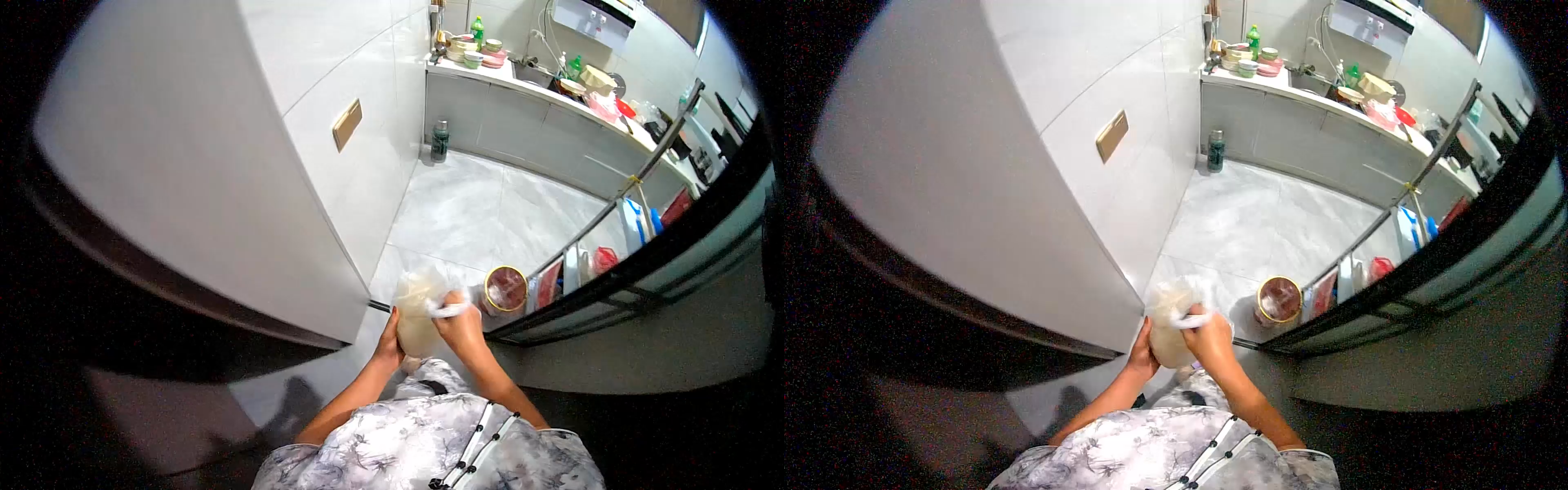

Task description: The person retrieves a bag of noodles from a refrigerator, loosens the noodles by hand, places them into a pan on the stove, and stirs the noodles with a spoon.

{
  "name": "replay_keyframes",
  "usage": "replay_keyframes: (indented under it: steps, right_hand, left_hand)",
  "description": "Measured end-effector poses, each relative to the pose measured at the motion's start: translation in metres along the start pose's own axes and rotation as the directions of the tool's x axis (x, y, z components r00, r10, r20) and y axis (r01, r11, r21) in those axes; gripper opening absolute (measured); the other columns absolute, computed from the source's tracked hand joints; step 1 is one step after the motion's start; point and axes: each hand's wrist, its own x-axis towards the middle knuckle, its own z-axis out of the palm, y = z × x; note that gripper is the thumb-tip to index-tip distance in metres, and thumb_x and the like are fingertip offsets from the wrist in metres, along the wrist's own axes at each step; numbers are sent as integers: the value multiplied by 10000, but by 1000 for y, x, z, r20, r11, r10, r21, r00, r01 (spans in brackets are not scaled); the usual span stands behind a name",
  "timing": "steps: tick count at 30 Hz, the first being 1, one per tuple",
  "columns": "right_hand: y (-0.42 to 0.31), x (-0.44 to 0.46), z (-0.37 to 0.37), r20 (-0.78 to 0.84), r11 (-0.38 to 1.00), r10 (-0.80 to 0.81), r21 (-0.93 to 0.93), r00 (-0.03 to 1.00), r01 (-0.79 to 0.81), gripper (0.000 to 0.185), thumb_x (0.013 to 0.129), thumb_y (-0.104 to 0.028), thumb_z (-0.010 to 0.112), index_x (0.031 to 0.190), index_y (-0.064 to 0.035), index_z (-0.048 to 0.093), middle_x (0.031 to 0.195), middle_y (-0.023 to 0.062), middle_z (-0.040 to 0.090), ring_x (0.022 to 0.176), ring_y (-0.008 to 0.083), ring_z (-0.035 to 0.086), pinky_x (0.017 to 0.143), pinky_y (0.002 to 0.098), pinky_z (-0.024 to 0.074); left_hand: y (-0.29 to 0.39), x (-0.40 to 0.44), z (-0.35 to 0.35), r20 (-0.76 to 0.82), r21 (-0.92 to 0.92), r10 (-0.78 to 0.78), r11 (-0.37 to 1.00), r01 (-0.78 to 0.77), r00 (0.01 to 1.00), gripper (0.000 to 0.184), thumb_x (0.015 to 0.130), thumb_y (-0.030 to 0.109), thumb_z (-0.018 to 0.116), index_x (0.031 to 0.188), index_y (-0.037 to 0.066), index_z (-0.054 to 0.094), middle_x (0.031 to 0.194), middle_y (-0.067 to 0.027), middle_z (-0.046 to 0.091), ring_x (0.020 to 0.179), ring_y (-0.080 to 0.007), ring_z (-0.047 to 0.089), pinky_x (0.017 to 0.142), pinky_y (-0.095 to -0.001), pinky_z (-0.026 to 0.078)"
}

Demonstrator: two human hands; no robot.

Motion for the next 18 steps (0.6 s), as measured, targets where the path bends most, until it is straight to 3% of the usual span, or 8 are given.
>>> replay_keyframes:
  steps: [5, 7, 8, 9, 12, 14, 17, 18]
  right_hand:
    - [15, 116, -16, -74, 989, 65, 140, 995, -55, 124, 778, -84, 622, 812, 0, 537, 743, 145, 594, 633, 295, 595, 564, 366, 458]
    - [10, 153, -23, 204, 822, 199, 498, 959, -276, 131, 797, -88, 606, 825, 11, 525, 762, 149, 612, 645, 256, 612, 565, 353, 459]
    - [19, 171, -18, 204, 883, 67, 443, 977, -153, 140, 819, -100, 579, 851, 24, 523, 790, 166, 625, 679, 254, 623, 585, 343, 465]
    - [18, 183, -18, 191, 898, -36, 436, 981, -52, 148, 833, -112, 554, 893, 24, 549, 825, 181, 625, 726, 293, 620, 624, 348, 479]
    - [54, 233, -28, 186, 901, -237, 410, 953, 144, 187, 794, -45, 530, 966, 3, 586, 911, 172, 617, 803, 319, 612, 715, 376, 488]
    - [89, 268, -42, 91, 930, -133, 356, 987, 92, 199, 776, -12, 520, 962, 1, 589, 921, 165, 613, 797, 319, 612, 727, 376, 489]
    - [147, 320, -63, -64, 966, 73, 253, 995, -54, 254, 715, 55, 514, 948, -2, 598, 974, 140, 596, 878, 303, 595, 793, 372, 475]
    - [170, 337, -67, -93, 997, 19, 79, 996, -12, 249, 700, 45, 527, 934, 1, 599, 997, 135, 592, 916, 298, 576, 808, 373, 467]
  left_hand:
    - [55, 101, 36, 52, -3, 61, 998, -61, 997, 601, 926, 524, 293, 1308, 71, 391, 1279, -86, 471, 1177, -223, 446, 1003, -366, 340]
    - [68, 136, 51, 71, -113, -51, 992, 58, 996, 583, 936, 492, 270, 1307, 59, 390, 1278, -97, 472, 1179, -238, 446, 997, -379, 349]
    - [63, 169, 47, 180, -137, -16, 990, 41, 984, 561, 932, 474, 305, 1292, 54, 402, 1235, -84, 494, 1147, -229, 466, 980, -384, 367]
    - [41, 219, 16, 382, 37, 97, 992, -120, 919, 472, 934, 397, 358, 1258, 59, 416, 1185, -67, 505, 1095, -210, 493, 941, -377, 395]
    - [18, 305, 32, 668, -358, 374, 919, -163, 643, 375, 924, 291, 399, 1221, 63, 421, 1170, -55, 494, 1088, -185, 484, 922, -359, 397]
    - [22, 346, 54, 527, 208, 195, 914, -348, 827, 379, 921, 283, 399, 1230, 63, 407, 1187, -64, 486, 1108, -192, 469, 925, -351, 388]
    - [41, 413, 100, 463, 699, -14, 621, -355, 886, 440, 923, 310, 384, 1291, 69, 364, 1244, -78, 462, 1178, -214, 420, 979, -340, 351]
    - [68, 406, 148, 323, 438, -185, 898, 27, 928, 451, 927, 315, 368, 1305, 70, 357, 1262, -84, 457, 1181, -230, 427, 987, -350, 356]
